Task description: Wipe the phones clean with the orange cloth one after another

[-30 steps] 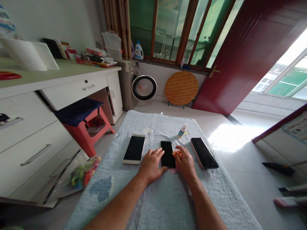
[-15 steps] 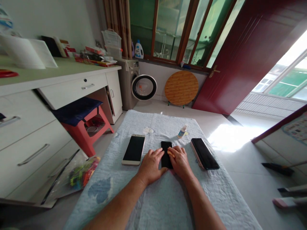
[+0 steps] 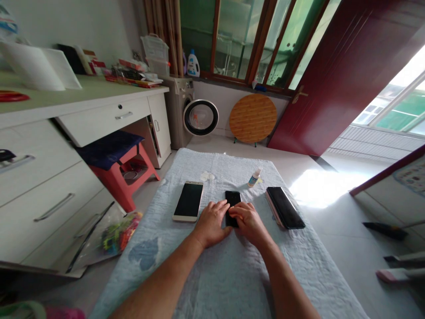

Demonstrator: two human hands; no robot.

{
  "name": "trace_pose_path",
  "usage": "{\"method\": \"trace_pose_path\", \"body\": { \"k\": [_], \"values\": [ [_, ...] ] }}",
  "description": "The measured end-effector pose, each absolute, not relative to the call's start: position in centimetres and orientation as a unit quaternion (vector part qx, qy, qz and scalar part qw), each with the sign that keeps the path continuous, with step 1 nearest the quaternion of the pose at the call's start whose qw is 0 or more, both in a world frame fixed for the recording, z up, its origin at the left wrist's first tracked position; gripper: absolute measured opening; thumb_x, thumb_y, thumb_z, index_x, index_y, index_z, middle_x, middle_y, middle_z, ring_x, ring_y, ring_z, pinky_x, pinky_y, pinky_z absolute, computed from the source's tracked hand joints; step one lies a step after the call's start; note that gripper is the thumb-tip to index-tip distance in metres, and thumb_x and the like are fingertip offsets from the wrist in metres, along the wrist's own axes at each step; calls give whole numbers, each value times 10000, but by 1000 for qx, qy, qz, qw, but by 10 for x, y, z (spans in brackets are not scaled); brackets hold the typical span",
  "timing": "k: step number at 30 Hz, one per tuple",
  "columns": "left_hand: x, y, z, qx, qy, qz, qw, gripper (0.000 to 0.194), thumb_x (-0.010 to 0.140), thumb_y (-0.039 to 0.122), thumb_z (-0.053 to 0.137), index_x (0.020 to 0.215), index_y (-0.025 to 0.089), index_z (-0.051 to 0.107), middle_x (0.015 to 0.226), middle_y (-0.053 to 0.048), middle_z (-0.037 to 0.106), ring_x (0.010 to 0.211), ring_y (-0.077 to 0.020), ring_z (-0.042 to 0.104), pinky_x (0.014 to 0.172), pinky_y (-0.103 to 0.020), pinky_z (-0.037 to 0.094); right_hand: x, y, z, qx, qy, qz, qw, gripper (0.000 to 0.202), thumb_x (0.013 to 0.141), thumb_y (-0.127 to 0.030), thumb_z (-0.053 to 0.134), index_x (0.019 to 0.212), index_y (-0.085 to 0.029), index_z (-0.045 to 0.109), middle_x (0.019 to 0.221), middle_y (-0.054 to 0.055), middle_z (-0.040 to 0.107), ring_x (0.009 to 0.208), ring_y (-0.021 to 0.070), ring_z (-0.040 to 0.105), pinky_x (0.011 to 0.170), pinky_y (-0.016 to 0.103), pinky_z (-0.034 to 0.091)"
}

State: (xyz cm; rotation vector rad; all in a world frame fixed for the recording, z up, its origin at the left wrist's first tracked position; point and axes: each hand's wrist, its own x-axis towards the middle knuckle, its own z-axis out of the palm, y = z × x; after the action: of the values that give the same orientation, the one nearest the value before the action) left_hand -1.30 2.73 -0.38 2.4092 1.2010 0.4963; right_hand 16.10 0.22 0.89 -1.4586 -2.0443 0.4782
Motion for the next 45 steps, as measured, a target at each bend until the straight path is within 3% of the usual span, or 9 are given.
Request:
{"method": "trace_pose_path", "body": {
  "k": [6,12,16,25,30,41,45],
  "values": [
    [-16,30,-2,868,419,158,216,610,822,394,568,1381,169,476,1466,-83,444,1259,-285,445,1089,-410,341,158,-11,20,-524,-787,230,230,326,765,-22,471,800,-215,731,884,34,628,865,166,538,830,301,396],
    [-17,30,-1,868,418,153,222,613,808,354,609,1384,203,466,1473,-61,437,1281,-267,432,1100,-394,328,179,-16,35,-540,-782,257,178,256,755,-55,502,753,-214,703,808,11,625,808,158,563,814,295,396],
    [-15,32,-1,868,423,152,211,528,882,367,555,1367,170,490,1462,-78,452,1268,-260,446,1100,-379,323,180,-18,35,-566,-772,239,166,169,738,-67,544,768,-200,643,786,2,614,793,157,545,763,275,383],
    [-13,32,-4,867,432,149,197,454,938,307,468,1368,164,495,1458,-72,461,1231,-252,468,1066,-377,361,146,-14,13,-574,-784,133,197,152,734,-48,555,724,-195,516,781,11,553,760,159,470,689,259,342],
    [-13,30,-6,863,439,163,190,440,944,316,451,1370,212,496,1456,-35,469,1209,-250,480,1044,-375,381,139,-13,12,-565,-790,130,200,153,752,-63,557,721,-201,500,776,7,545,746,156,468,675,256,338],
    [-9,32,-9,863,442,156,189,462,920,300,486,1380,249,484,1481,-11,443,1162,-252,504,1030,-403,390,181,-14,21,-605,-769,157,135,159,666,-44,545,680,-199,512,678,-19,533,698,146,467,676,264,318],
    [-10,31,-9,863,443,157,183,461,921,299,488,1376,232,489,1483,-8,441,1153,-255,500,1030,-397,389,187,-12,22,-621,-742,161,194,142,694,-77,545,660,-202,487,671,-22,519,665,137,467,642,251,326]
  ]
}}
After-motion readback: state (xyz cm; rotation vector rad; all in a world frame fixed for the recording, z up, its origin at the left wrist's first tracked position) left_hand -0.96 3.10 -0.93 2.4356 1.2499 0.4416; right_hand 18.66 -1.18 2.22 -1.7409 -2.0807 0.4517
